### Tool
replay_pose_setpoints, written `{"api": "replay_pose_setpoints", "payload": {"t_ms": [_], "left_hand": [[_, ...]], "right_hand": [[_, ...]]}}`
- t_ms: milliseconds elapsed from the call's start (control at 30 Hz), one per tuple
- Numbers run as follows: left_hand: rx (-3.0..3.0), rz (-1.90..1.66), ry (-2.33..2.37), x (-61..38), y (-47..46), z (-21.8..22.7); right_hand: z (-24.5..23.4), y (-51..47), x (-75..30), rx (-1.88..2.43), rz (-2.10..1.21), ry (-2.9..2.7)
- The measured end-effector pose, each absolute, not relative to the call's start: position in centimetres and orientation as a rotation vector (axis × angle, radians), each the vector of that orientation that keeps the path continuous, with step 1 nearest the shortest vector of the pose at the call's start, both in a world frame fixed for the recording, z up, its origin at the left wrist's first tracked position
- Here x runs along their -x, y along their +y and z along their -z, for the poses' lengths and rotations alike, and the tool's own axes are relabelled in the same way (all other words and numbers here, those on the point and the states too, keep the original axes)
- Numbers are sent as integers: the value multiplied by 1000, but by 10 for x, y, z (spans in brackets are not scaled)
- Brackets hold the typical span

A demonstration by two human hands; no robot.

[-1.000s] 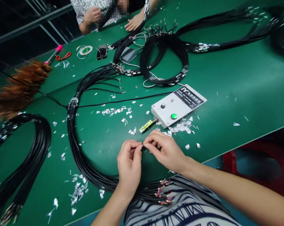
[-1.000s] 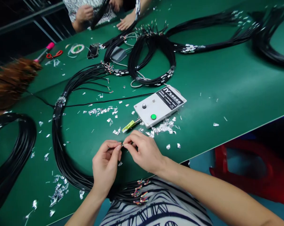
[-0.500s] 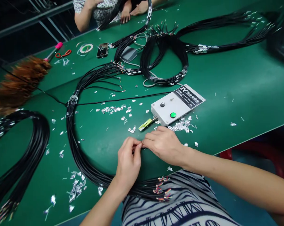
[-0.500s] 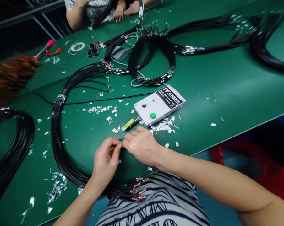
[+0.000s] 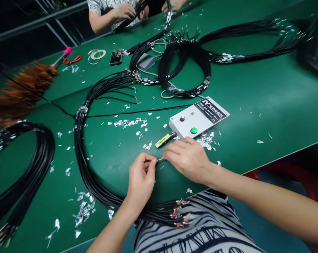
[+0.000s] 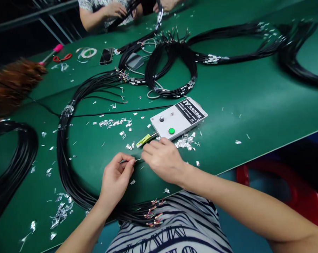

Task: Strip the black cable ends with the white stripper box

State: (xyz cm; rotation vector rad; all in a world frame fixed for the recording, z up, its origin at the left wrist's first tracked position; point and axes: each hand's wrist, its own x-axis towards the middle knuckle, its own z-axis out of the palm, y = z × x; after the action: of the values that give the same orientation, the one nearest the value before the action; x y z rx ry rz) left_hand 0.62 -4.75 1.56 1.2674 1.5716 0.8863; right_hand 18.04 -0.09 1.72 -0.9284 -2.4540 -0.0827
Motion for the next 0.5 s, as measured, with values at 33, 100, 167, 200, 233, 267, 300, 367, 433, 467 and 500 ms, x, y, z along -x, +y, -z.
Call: {"api": "replay_pose_setpoints", "payload": {"t_ms": [33, 100, 167, 200, 233, 267, 300, 367, 433, 467, 500], "left_hand": [[-1237, -891, 1573, -5, -46, -15], [-1180, -915, 1571, -3, -42, -15], [-1145, -945, 1564, -2, -37, -16], [-1136, -961, 1561, -2, -34, -16], [-1132, -975, 1557, -2, -31, -16], [-1131, -986, 1553, -2, -29, -16], [-1130, -997, 1552, -2, -26, -16], [-1134, -1013, 1557, -2, -22, -16], [-1146, -1016, 1572, -2, -18, -15], [-1155, -1014, 1582, -2, -17, -15], [-1167, -1010, 1590, -2, -15, -15]], "right_hand": [[-19, 4, -183, 950, 122, -2441], [-22, 14, -189, 974, 211, -2428], [-24, 22, -191, 971, 266, -2479], [-24, 25, -191, 971, 278, -2525], [-24, 28, -191, 978, 283, -2574], [-23, 31, -189, 995, 284, -2619], [-22, 33, -188, 1017, 282, -2653], [-20, 36, -185, 1055, 274, -2693], [-20, 40, -183, 1065, 263, -2714], [-20, 41, -183, 1059, 259, -2721], [-20, 43, -183, 1050, 254, -2727]]}}
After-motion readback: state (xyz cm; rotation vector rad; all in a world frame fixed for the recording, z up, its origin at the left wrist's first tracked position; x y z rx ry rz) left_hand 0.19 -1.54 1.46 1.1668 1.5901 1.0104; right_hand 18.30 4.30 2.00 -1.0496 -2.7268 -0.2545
